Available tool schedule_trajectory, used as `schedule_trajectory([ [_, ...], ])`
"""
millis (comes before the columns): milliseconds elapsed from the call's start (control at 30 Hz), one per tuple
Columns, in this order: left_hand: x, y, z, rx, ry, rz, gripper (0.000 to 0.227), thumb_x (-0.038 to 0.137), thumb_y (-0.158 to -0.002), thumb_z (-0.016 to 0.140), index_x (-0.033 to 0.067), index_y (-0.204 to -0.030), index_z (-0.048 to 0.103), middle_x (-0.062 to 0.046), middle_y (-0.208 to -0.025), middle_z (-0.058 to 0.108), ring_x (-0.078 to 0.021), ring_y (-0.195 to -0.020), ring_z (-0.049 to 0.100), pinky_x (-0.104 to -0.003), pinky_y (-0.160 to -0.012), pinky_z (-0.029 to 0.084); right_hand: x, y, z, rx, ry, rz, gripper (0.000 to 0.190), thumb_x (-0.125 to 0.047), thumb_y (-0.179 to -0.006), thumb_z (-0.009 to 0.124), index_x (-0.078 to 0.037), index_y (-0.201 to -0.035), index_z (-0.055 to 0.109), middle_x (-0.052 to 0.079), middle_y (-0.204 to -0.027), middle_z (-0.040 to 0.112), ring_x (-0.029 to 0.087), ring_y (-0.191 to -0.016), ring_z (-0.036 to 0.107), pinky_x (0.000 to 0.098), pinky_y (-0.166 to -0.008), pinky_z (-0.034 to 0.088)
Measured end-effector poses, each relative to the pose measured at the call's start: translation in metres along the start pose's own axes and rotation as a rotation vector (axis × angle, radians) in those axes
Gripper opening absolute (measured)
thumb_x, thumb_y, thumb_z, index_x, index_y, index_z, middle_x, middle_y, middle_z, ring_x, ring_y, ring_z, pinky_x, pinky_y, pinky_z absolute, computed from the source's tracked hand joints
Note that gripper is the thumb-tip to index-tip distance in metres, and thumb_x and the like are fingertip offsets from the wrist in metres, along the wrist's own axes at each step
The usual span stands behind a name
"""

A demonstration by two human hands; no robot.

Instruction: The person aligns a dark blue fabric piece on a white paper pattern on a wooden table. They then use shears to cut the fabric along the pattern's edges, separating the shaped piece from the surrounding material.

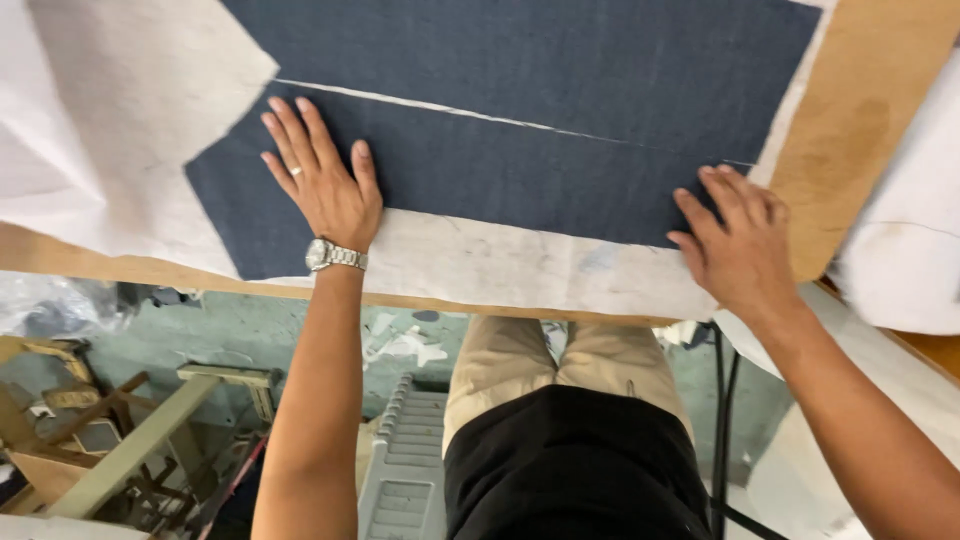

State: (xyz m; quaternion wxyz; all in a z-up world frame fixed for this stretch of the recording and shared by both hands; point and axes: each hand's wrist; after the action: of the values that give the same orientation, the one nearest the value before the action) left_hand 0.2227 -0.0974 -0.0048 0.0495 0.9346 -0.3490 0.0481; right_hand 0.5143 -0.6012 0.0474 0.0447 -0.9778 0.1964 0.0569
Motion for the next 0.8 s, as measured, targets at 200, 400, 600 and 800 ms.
schedule_trajectory([
  [200,-0.067,-0.015,-0.009,-0.01,-0.047,0.059,0.085,0.062,-0.135,0.044,0.0084,-0.201,0.036,-0.023,-0.208,0.022,-0.0451,-0.194,0.017,-0.077,-0.154,0.018,-0.011,0.002,0.0,-0.029,0.051,0.005,0.051,-0.042,-0.127,0.086,-0.016,-0.171,0.085,0.019,-0.185,0.081,0.04,-0.175,0.075,0.0552,-0.128,0.054],
  [400,-0.065,-0.02,-0.014,-0.041,-0.025,0.164,0.086,0.068,-0.135,0.047,0.0177,-0.203,0.034,-0.02,-0.209,0.019,-0.0448,-0.194,0.016,-0.079,-0.154,0.015,-0.019,-0.009,-0.001,-0.067,0.117,0.015,0.054,-0.047,-0.123,0.089,-0.021,-0.171,0.085,0.014,-0.18,0.083,0.038,-0.164,0.082,0.0546,-0.118,0.058],
  [600,-0.04,-0.022,-0.036,-0.01,0.123,0.218,0.086,0.055,-0.131,0.062,0.0081,-0.201,0.043,-0.029,-0.206,0.025,-0.0515,-0.19,0.019,-0.084,-0.147,0.013,0.047,-0.082,-0.031,0.064,-0.115,0.094,0.031,-0.013,-0.134,0.082,0.004,-0.158,0.087,0.028,-0.165,0.082,0.05,-0.15,0.077,0.059,-0.134,0.059],
  [800,0.023,0.056,-0.036,-0.003,0.192,0.192,0.087,0.056,-0.134,0.054,0.0017,-0.2,0.04,-0.035,-0.205,0.022,-0.058,-0.19,0.016,-0.085,-0.15,0.012,0.204,-0.205,-0.002,0.118,-0.054,0.004,0.033,0.0,-0.13,0.062,0.002,-0.157,0.081,0.031,-0.141,0.086,0.058,-0.123,0.079,0.0667,-0.105,0.058],
])
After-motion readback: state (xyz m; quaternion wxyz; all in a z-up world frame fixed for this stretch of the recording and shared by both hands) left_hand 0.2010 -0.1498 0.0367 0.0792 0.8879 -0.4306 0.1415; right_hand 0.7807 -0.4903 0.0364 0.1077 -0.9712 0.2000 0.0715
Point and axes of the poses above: each hand's wrist, its own y-axis away from the middle knuckle, its own z-axis out of the palm, x = y × z
